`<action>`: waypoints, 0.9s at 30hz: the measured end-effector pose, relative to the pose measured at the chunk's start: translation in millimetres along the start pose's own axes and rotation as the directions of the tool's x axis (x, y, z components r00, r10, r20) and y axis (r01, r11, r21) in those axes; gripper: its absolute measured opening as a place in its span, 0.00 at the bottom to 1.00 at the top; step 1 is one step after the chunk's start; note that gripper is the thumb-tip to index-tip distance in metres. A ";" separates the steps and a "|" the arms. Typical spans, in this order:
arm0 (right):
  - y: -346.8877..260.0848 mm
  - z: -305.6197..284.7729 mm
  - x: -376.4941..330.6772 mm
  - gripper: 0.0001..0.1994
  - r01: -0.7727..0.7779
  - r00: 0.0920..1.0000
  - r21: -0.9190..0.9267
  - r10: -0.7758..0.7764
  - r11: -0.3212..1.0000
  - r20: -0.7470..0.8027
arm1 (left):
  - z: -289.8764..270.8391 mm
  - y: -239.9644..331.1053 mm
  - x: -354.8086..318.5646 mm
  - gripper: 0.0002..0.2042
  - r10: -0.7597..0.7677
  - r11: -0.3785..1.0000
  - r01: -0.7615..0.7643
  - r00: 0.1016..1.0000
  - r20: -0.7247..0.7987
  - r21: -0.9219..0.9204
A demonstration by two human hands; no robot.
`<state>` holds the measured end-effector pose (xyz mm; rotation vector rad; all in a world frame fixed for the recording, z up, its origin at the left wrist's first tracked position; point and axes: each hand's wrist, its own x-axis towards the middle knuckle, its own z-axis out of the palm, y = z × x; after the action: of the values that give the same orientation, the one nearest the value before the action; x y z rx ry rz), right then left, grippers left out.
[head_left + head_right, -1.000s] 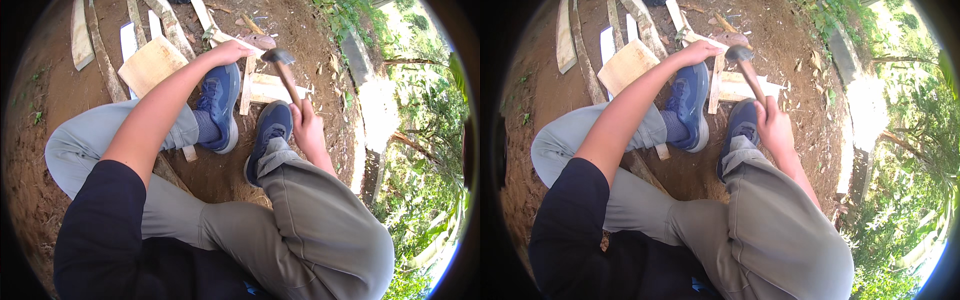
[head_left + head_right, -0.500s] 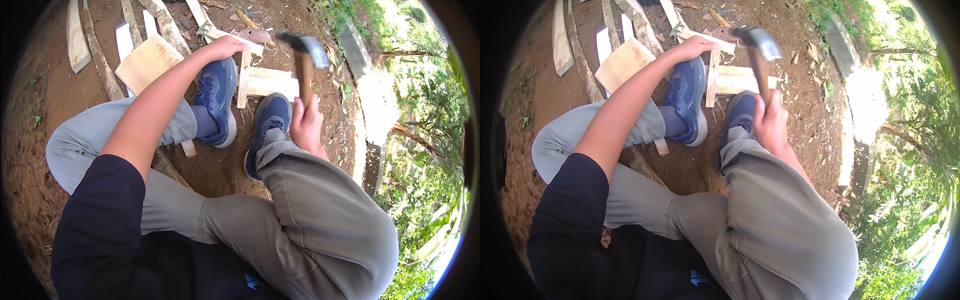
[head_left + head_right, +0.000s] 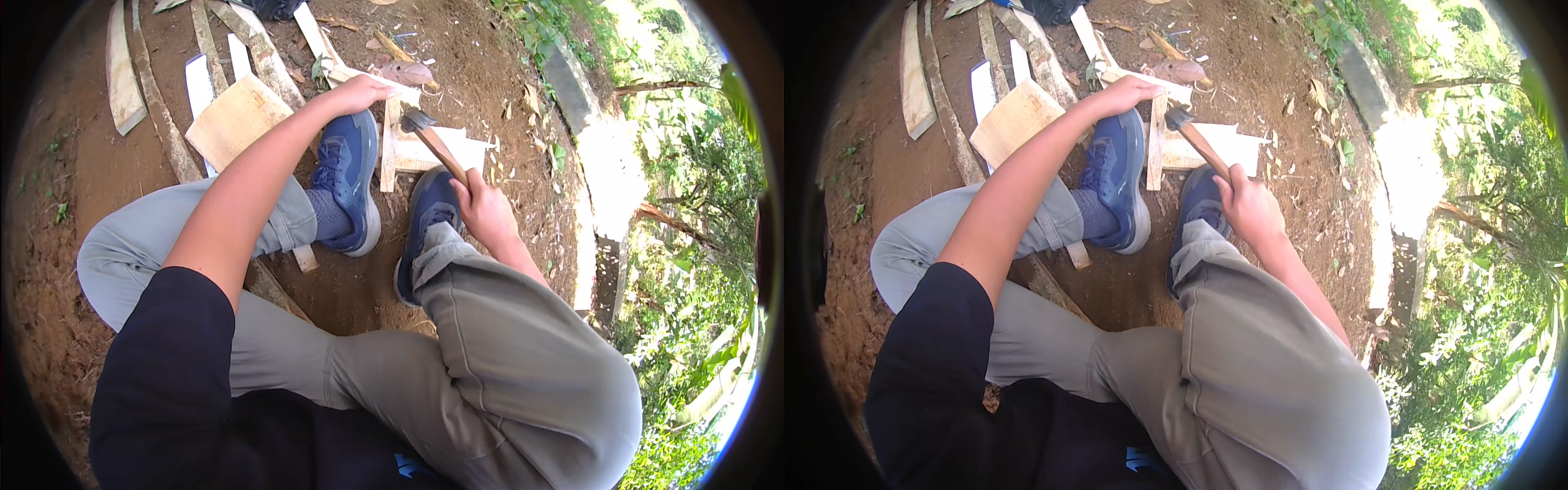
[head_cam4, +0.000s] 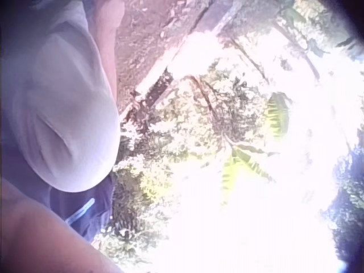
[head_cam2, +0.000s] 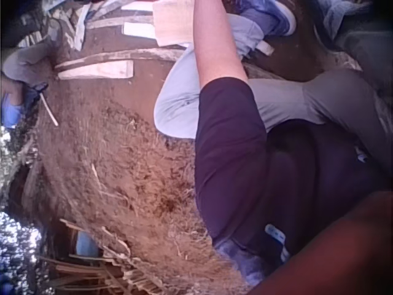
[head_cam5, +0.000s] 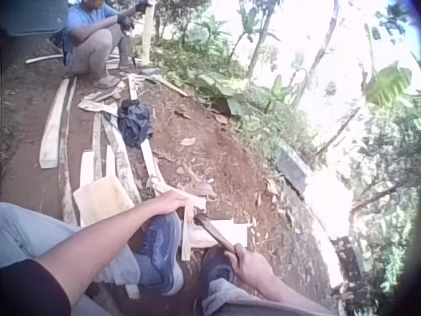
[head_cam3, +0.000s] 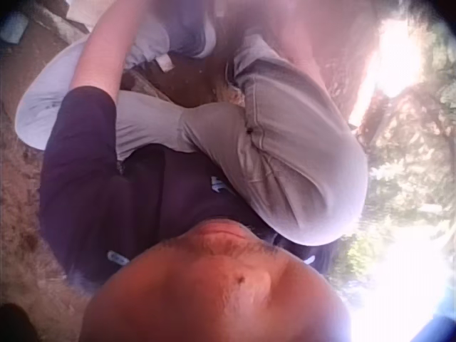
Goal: The person assembles a small wooden frame by hammering nails into wood pieces and arranging them into a structure.
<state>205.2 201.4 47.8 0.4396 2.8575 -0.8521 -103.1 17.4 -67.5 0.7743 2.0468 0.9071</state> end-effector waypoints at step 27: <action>-46.4 -8.9 -13.7 0.14 0.142 0.946 0.294 -0.042 0.945 -0.321 | 1.6 5.4 -21.8 0.19 -0.014 0.996 0.023 0.995 -0.097 0.088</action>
<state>203.5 166.0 82.0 0.5175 3.0504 -1.3821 -88.9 4.6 -55.5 0.7709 2.1879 0.8627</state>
